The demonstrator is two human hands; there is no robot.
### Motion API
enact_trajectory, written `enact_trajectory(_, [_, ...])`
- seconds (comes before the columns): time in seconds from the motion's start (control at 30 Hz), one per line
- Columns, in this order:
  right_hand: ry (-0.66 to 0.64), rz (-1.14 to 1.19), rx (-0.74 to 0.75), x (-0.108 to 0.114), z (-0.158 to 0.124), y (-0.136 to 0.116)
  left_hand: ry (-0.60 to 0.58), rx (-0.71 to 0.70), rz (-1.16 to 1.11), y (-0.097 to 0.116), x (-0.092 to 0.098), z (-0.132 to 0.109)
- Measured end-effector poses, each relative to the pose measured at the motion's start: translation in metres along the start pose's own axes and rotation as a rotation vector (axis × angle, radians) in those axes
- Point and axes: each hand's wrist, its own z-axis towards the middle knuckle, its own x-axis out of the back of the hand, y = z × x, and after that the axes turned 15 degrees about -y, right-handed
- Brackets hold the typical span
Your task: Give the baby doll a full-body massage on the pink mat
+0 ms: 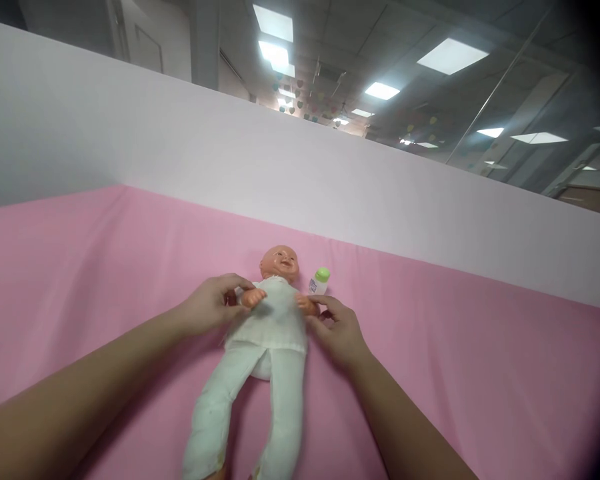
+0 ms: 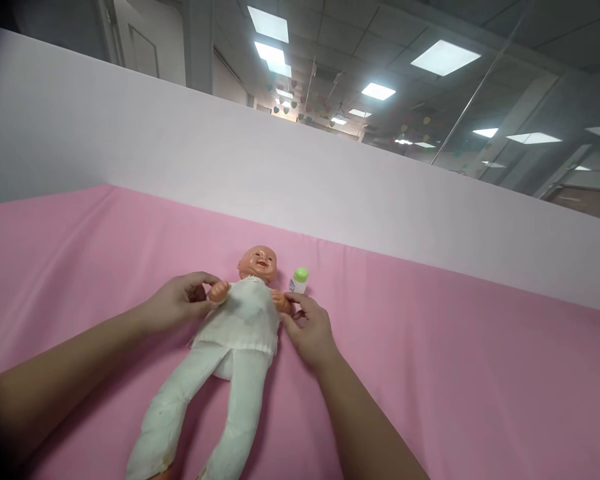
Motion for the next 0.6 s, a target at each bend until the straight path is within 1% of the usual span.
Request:
enact_trajectory(0.03, [0.047, 0.058, -0.029, 0.002, 0.0, 0.005, 0.052, 0.045, -0.047, -0.003, 0.003, 0.0])
enact_trajectory(0.1, [0.149, 0.195, -0.033, 0.009, 0.002, 0.018, 0.163, 0.115, -0.15, -0.011, 0.012, 0.003])
enact_trajectory(0.17, [0.243, 0.334, -0.025, 0.016, 0.005, 0.035, 0.277, 0.155, -0.251, -0.024, 0.023, 0.006])
enact_trajectory(0.2, [0.277, 0.392, -0.045, 0.02, 0.006, 0.044, 0.323, 0.177, -0.29, -0.032, 0.029, 0.008])
enact_trajectory(0.27, [0.34, 0.465, -0.152, 0.027, 0.009, 0.063, 0.425, 0.26, -0.336, -0.05, 0.04, 0.011])
enact_trajectory(0.33, [0.39, 0.495, -0.301, 0.033, 0.011, 0.08, 0.505, 0.37, -0.27, -0.066, 0.048, 0.012])
enact_trajectory(0.4, [0.394, 0.486, -0.431, 0.036, 0.012, 0.093, 0.531, 0.466, -0.125, -0.077, 0.054, 0.011])
enact_trajectory(0.47, [0.365, 0.41, -0.507, 0.038, 0.012, 0.101, 0.498, 0.522, 0.032, -0.081, 0.055, 0.01])
enact_trajectory(0.6, [0.344, 0.103, -0.507, 0.042, 0.008, 0.108, 0.386, 0.559, 0.376, -0.075, 0.045, 0.009])
